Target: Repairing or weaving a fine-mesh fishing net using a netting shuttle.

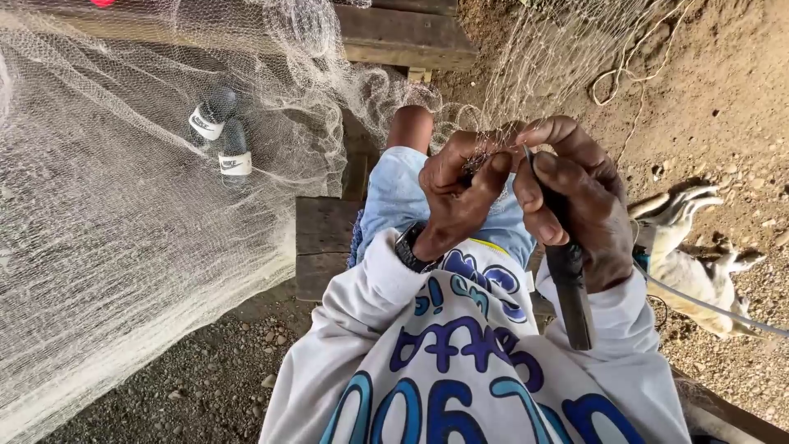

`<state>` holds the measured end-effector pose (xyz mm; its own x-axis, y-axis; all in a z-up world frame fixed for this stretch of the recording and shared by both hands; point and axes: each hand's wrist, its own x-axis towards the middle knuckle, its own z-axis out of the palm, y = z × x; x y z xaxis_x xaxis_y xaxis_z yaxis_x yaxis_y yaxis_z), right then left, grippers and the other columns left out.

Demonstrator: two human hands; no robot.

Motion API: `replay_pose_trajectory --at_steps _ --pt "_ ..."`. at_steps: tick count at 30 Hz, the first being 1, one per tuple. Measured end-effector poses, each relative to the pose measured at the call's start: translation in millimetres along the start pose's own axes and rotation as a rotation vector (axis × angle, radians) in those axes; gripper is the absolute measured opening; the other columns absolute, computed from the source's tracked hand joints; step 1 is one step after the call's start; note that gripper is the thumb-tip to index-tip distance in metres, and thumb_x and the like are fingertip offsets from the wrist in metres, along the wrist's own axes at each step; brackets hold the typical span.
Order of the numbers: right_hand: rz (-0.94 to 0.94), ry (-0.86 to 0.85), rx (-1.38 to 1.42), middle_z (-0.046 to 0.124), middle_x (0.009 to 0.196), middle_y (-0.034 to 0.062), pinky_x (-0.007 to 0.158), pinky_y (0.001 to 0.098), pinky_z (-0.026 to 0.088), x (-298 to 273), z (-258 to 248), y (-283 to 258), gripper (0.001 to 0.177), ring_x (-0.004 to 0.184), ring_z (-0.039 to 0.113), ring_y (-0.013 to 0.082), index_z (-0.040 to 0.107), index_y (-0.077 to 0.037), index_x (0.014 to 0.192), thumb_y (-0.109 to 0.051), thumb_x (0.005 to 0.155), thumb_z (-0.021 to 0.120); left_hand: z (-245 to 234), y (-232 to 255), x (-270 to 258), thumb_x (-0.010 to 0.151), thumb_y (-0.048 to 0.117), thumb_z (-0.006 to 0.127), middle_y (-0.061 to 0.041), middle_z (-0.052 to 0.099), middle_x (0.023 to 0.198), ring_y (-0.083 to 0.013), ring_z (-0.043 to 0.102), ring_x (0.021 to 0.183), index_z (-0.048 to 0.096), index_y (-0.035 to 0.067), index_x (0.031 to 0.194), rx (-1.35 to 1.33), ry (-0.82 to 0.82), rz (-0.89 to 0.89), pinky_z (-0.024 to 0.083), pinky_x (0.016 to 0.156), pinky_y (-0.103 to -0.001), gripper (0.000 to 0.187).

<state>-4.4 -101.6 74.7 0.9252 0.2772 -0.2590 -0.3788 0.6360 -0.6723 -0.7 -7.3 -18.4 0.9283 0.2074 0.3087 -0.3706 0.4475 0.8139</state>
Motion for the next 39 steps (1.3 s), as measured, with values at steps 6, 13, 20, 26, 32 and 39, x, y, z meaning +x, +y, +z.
replay_pose_trajectory --at_steps 6,13,20,26,32,39 --pt "0.008 -0.001 -0.021 0.049 0.064 0.011 0.032 0.0143 0.037 2 0 0 0.015 0.037 0.043 0.0088 0.048 0.002 0.101 -0.004 0.087 0.052 -2 -7 -1 0.088 0.037 0.052 0.004 0.061 0.081 -0.0057 0.047 0.055 0.052 0.016 0.095 0.177 0.048 0.005 0.031 0.05 -0.022 0.022" --pt "0.029 0.013 -0.004 0.049 0.064 0.0119 0.03 0.014 0.036 4 -4 0 0.015 0.036 0.042 0.0088 0.048 0.002 0.1 -0.004 0.087 0.051 -2 1 3 0.086 0.031 0.052 0.002 0.061 0.077 -0.0062 0.04 0.052 0.054 0.015 0.091 0.205 0.039 0.059 0.03 0.05 -0.023 0.017" --pt "0.045 0.033 0.182 0.046 0.066 0.0151 0.031 0.016 0.039 1 -12 4 0.015 0.036 0.04 0.0115 0.047 0.004 0.102 0.003 0.087 0.047 2 -13 2 0.09 0.044 0.039 -0.004 0.061 0.086 -0.0154 0.054 0.054 0.057 0.009 0.081 0.234 0.109 0.345 0.03 0.045 -0.029 0.04" --pt "0.042 0.07 0.244 0.045 0.064 0.016 0.03 0.0158 0.037 -1 -15 4 0.015 0.034 0.038 0.0112 0.046 0.004 0.103 0.003 0.088 0.046 8 3 4 0.081 0.01 0.058 0.001 0.06 0.075 -0.0075 0.045 0.053 0.055 0.016 0.086 0.256 0.105 0.108 0.035 0.049 -0.023 0.008" --pt "0.021 0.098 0.381 0.049 0.086 0.0171 0.035 0.017 0.045 2 -18 5 0.015 0.045 0.044 0.0121 0.047 0.005 0.103 0.006 0.088 0.045 8 -10 7 0.077 0.008 0.067 -0.001 0.062 0.071 -0.0045 0.045 0.05 0.057 0.015 0.09 0.276 0.048 0.238 0.034 0.047 -0.02 0.018" --pt "0.103 0.197 0.273 0.045 0.066 0.0124 0.03 0.0126 0.038 -2 -15 -2 0.016 0.034 0.04 0.0077 0.049 0.0 0.104 0.001 0.089 0.044 -6 97 49 0.077 -0.006 0.059 -0.005 0.046 0.067 -0.0052 0.048 0.06 0.042 0.002 0.111 0.2 -0.335 -0.72 0.04 0.051 -0.015 0.038"
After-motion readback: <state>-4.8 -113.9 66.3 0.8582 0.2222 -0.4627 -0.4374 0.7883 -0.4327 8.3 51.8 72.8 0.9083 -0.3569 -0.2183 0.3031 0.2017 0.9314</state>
